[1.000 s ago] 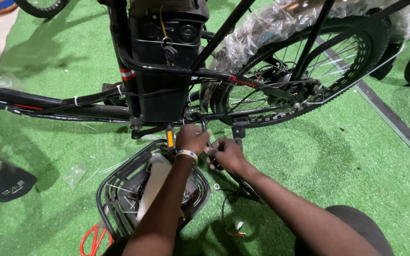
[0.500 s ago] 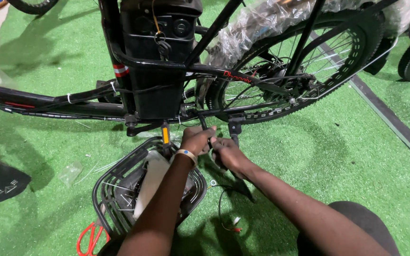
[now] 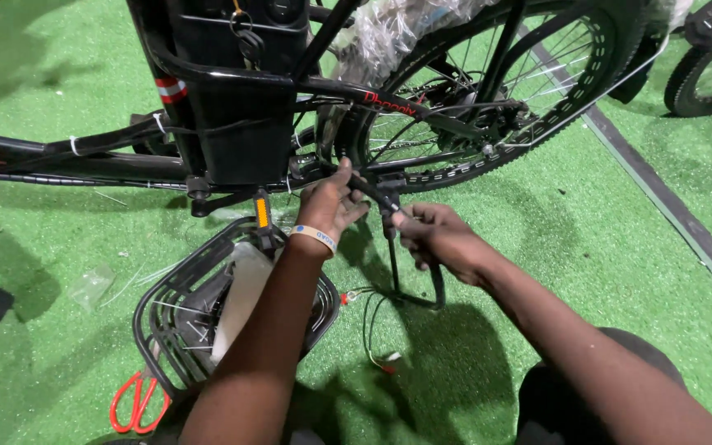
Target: The person is assembling an electric bicycle by securing wires and components to the frame. They use zip ties to fasten cables near the rear wheel and battery pack, then move to the front basket to organize additional parts.
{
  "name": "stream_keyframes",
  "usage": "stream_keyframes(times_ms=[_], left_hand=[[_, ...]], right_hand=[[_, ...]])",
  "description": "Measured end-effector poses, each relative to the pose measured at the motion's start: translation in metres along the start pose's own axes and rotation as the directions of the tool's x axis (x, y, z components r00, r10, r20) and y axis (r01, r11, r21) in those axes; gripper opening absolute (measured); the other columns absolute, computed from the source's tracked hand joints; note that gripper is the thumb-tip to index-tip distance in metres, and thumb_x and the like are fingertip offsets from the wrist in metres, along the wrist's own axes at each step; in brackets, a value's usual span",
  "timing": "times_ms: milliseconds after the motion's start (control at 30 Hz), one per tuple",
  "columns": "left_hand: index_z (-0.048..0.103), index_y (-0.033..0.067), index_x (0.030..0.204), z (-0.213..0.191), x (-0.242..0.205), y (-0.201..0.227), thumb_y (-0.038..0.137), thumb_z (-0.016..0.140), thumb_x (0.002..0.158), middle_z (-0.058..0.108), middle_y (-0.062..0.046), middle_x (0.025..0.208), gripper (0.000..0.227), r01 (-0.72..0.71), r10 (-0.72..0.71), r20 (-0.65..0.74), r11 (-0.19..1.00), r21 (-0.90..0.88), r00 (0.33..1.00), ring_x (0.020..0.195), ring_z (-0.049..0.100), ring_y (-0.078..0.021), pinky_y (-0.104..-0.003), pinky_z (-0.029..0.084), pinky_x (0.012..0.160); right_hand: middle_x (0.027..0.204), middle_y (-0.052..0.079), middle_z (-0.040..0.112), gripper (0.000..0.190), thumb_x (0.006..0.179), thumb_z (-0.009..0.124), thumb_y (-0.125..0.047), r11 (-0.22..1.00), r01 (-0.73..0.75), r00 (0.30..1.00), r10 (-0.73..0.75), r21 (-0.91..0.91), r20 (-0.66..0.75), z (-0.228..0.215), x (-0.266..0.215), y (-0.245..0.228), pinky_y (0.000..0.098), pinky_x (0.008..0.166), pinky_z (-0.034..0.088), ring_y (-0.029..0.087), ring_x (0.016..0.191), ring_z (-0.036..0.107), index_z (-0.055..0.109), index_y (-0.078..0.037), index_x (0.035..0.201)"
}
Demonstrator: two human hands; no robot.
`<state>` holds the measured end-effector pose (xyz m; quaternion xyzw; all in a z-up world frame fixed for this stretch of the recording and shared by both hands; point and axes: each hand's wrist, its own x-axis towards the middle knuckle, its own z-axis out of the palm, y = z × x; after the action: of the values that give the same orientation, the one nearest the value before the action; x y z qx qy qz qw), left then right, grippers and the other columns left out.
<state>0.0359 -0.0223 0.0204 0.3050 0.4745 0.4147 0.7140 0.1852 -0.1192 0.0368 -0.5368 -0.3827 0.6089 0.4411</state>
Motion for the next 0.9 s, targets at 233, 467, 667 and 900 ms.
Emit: stream_keyframes(times_ms=[233,467,667,900], left_hand=[[0.061,-0.0032,0.096,0.032,0.008,-0.040,0.017,0.076,0.082,0.063,-0.012,0.080,0.029,0.021,-0.032,0.115,0.996,0.091,0.993,0.070,0.067,-0.0207,-0.053,0.057,0.083],[0.052,-0.0001,0.090,0.036,-0.021,0.002,0.015,0.067,0.087,0.057,-0.012,0.083,0.022,-0.097,0.094,-0.030,0.984,-0.146,0.995,0.074,0.064,-0.0185,-0.048,0.058,0.085],[0.051,0.0046,0.093,0.040,-0.057,0.001,0.025,0.059,0.095,0.056,-0.012,0.097,0.022,-0.082,0.081,-0.117,0.997,0.001,0.990,0.093,0.063,-0.0249,-0.046,0.054,0.091],[0.046,0.0063,0.120,0.057,-0.062,-0.034,0.017,0.082,0.071,0.041,-0.017,0.119,0.062,-0.417,0.753,0.170,0.149,0.897,0.636,0.110,0.046,-0.0431,-0.054,0.043,0.093]], right_hand=[[0.054,0.000,0.035,0.025,0.096,0.057,-0.026,1.000,0.000,0.999,-0.002,-0.029,-0.054,-0.046,-0.018,-0.010,0.0259,0.039,0.040,0.010,0.038,0.037,0.054,-0.005,0.081],[0.058,0.005,0.048,0.019,0.092,0.062,-0.016,0.964,0.109,0.994,-0.106,-0.242,0.029,-0.112,-0.033,-0.029,0.0267,0.048,0.046,0.014,0.048,0.050,0.057,0.000,0.082],[0.051,0.004,0.042,0.033,0.095,0.065,-0.028,0.932,0.082,0.960,-0.169,-0.353,-0.225,-0.146,-0.045,-0.040,0.0268,0.043,0.038,0.013,0.043,0.042,0.063,-0.002,0.074],[0.095,0.013,0.075,0.042,0.080,0.067,-0.054,0.537,-0.278,0.944,-0.001,-0.796,-0.331,-0.141,-0.063,-0.058,0.0398,0.094,0.048,0.032,0.103,0.066,0.080,-0.016,0.094]])
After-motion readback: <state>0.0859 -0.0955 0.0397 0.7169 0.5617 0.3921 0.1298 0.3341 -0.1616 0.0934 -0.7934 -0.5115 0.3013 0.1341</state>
